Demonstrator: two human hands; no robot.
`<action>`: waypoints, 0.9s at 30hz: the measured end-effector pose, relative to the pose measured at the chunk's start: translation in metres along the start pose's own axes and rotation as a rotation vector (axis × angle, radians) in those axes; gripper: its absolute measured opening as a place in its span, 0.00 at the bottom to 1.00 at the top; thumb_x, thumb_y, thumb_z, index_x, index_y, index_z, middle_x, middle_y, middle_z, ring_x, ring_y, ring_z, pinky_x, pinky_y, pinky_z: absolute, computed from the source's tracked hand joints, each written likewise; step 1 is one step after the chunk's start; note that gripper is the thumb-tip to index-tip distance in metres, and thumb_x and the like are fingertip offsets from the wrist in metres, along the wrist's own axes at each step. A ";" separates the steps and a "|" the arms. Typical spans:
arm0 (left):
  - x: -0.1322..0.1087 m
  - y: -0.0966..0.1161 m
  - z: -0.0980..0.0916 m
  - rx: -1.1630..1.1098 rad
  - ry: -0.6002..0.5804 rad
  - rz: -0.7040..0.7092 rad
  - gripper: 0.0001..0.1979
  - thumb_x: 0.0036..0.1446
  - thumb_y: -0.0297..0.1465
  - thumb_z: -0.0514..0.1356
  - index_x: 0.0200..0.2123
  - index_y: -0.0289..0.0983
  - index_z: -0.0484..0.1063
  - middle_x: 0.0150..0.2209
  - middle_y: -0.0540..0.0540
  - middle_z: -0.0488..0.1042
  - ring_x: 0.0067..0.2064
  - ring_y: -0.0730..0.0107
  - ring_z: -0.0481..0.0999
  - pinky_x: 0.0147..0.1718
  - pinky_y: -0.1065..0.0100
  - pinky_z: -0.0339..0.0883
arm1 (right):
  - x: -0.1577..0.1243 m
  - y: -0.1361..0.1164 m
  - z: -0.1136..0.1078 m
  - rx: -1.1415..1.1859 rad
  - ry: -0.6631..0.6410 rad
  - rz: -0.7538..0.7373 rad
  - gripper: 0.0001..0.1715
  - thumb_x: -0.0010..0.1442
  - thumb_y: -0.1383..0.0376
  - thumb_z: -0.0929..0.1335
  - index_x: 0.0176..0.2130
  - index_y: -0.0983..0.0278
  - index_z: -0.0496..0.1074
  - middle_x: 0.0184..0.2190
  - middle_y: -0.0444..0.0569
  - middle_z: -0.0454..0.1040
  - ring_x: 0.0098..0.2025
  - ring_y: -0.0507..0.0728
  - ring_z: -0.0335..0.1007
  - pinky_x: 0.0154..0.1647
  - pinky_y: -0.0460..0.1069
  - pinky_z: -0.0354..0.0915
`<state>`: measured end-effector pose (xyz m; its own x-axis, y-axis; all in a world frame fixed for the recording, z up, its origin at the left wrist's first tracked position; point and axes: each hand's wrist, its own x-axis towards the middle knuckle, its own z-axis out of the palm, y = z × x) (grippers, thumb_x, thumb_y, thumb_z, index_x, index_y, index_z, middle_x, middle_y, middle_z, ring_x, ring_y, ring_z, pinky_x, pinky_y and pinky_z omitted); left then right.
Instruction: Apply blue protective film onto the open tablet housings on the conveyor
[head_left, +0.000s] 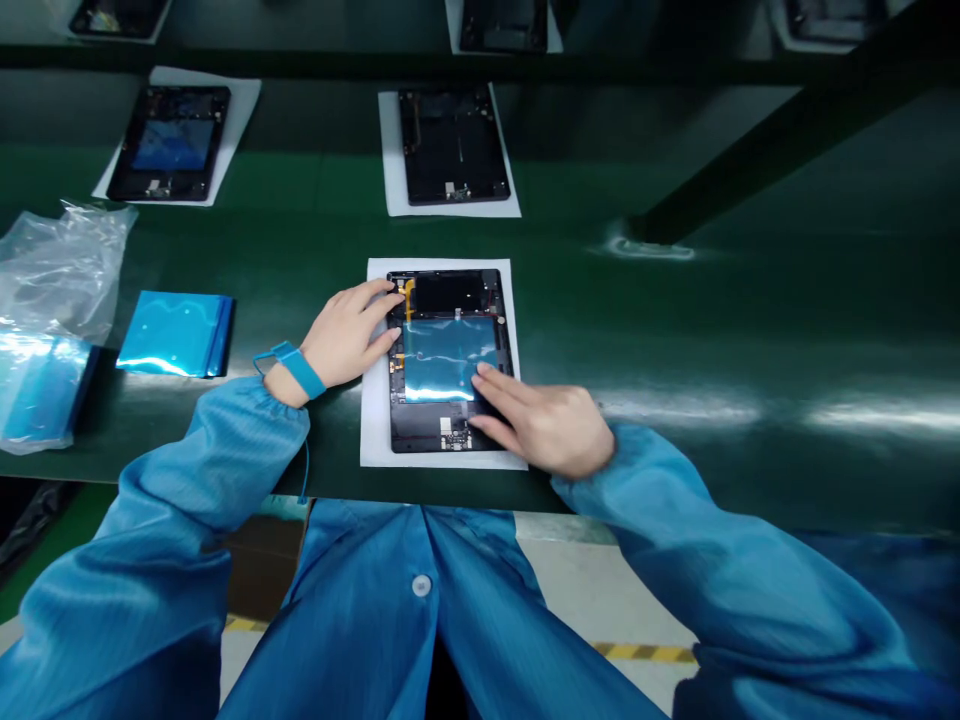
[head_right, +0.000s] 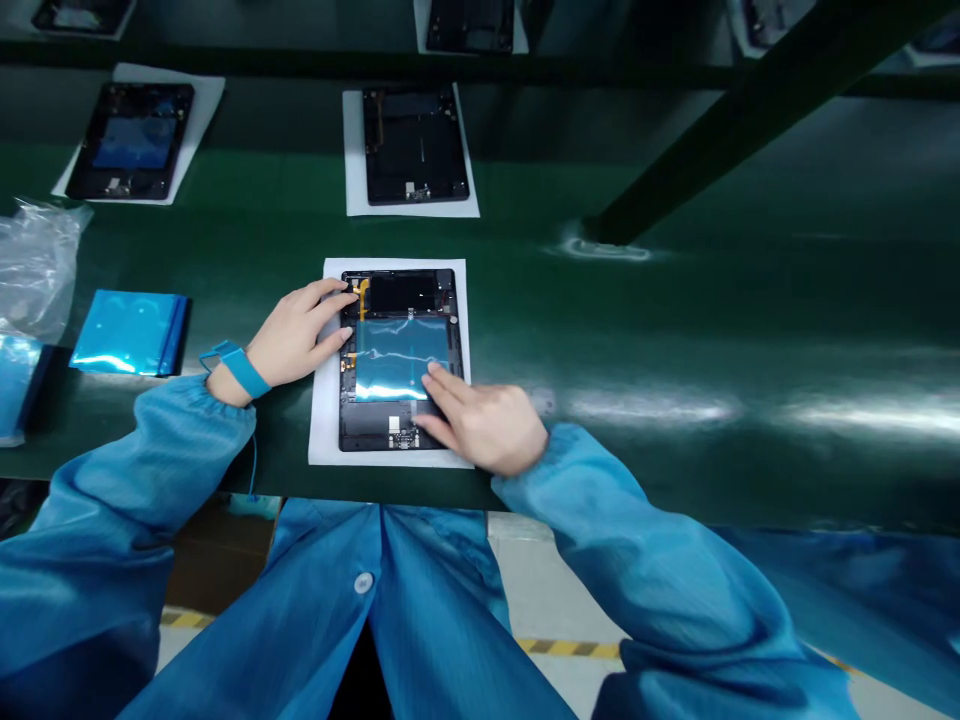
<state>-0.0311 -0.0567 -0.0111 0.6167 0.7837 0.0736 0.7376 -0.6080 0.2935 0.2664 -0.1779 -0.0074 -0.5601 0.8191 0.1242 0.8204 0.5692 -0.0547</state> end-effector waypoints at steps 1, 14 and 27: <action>0.002 0.002 -0.006 0.017 -0.036 -0.013 0.26 0.69 0.39 0.54 0.66 0.34 0.68 0.68 0.34 0.66 0.66 0.45 0.70 0.64 0.46 0.66 | -0.008 -0.004 -0.002 0.000 0.002 -0.043 0.30 0.74 0.50 0.62 0.57 0.67 0.80 0.59 0.54 0.77 0.33 0.58 0.83 0.34 0.53 0.74; 0.105 0.029 0.005 0.182 -0.082 -0.177 0.18 0.70 0.33 0.55 0.58 0.31 0.72 0.58 0.29 0.73 0.62 0.39 0.71 0.58 0.44 0.65 | 0.009 -0.003 -0.002 0.077 0.034 0.051 0.30 0.74 0.51 0.62 0.62 0.67 0.75 0.53 0.56 0.83 0.37 0.59 0.83 0.32 0.51 0.71; 0.088 0.016 -0.035 0.253 -0.126 -0.048 0.18 0.76 0.36 0.45 0.52 0.39 0.73 0.47 0.40 0.76 0.44 0.57 0.78 0.39 0.61 0.66 | 0.012 0.040 0.017 0.804 0.136 0.540 0.33 0.62 0.46 0.70 0.56 0.65 0.74 0.44 0.55 0.80 0.19 0.51 0.66 0.27 0.54 0.72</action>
<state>0.0261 0.0069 0.0331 0.5972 0.8000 -0.0579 0.8021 -0.5955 0.0455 0.2904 -0.1436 -0.0244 -0.0728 0.9973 -0.0058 0.6113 0.0401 -0.7904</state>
